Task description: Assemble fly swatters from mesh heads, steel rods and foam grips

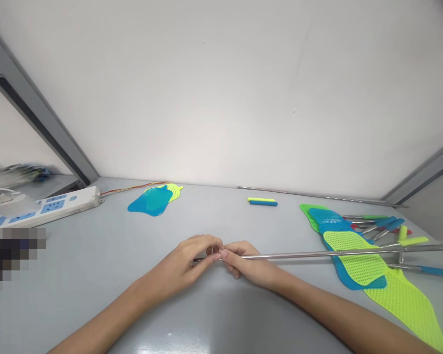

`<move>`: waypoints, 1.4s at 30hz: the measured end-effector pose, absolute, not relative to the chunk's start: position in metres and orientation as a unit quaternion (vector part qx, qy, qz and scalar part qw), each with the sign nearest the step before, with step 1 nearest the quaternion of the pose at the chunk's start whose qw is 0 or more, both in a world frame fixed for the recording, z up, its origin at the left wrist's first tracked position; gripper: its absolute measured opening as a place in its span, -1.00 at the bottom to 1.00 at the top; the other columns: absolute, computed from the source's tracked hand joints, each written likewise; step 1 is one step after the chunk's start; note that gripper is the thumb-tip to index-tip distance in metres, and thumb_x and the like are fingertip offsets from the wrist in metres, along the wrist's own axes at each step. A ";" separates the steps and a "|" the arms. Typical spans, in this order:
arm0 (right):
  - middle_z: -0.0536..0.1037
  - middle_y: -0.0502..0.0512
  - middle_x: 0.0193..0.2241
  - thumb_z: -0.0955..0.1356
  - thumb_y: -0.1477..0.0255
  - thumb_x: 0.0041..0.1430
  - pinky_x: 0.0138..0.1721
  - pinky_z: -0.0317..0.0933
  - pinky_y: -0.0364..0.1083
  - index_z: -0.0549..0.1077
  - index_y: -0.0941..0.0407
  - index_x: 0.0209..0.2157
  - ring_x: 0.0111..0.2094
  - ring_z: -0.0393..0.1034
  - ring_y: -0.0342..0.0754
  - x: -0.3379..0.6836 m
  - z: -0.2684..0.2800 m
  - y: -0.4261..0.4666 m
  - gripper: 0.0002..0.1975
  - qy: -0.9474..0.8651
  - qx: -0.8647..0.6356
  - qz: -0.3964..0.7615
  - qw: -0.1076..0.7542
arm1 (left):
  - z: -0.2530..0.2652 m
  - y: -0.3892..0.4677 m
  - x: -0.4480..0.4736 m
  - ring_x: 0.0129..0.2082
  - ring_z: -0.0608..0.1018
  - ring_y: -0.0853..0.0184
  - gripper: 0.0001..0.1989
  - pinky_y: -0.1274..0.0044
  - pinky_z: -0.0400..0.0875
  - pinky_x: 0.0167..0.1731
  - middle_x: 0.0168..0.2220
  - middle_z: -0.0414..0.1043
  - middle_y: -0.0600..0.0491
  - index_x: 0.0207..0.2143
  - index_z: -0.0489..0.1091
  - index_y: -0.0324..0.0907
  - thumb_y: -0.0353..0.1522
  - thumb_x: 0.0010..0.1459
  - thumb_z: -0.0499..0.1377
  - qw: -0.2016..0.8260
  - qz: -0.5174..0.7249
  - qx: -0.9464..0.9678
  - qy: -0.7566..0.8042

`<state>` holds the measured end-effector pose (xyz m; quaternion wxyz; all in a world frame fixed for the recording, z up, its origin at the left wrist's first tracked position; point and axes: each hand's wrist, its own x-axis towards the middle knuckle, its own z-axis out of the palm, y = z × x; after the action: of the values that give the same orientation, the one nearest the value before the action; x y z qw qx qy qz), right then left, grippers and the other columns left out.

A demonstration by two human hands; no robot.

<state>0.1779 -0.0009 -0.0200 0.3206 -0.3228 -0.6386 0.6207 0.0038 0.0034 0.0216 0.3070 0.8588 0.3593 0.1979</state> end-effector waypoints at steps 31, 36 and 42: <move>0.11 -0.11 -0.71 0.23 0.27 0.03 -0.61 -0.16 -0.19 0.15 0.16 -0.67 -0.64 -0.06 -0.26 0.177 -0.015 -0.001 -0.67 -0.657 -0.307 0.629 0.280 | 0.023 0.000 -0.001 -0.41 0.33 0.40 -0.81 0.59 0.21 -0.41 -0.43 0.28 0.14 -0.38 0.21 -0.13 -0.25 0.13 -0.10 0.329 0.106 0.872 0.347; 0.15 -0.11 -0.72 0.21 0.24 0.05 -0.62 -0.16 -0.19 0.14 0.15 -0.66 -0.66 -0.05 -0.26 0.179 -0.017 0.000 -0.66 -0.661 -0.304 0.624 0.287 | 0.025 0.003 -0.002 -0.47 0.33 0.42 -0.80 0.61 0.19 -0.49 -0.46 0.26 0.15 -0.40 0.17 -0.14 -0.20 0.12 -0.08 0.327 0.113 0.860 0.376; 0.16 -0.11 -0.72 0.23 0.22 0.02 -0.62 -0.13 -0.21 0.15 0.15 -0.64 -0.67 -0.03 -0.27 0.179 -0.015 0.001 -0.67 -0.624 -0.342 0.634 0.304 | 0.022 0.006 -0.004 -0.38 0.35 0.35 -0.69 0.56 0.19 -0.37 -0.53 0.26 0.13 -0.47 0.24 -0.13 -0.23 0.18 -0.19 0.286 0.083 0.881 0.368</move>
<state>0.1795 0.0013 -0.0145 0.3040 -0.3418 -0.6238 0.6338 -0.0041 0.0058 0.0224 0.2862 0.8810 0.3676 0.0826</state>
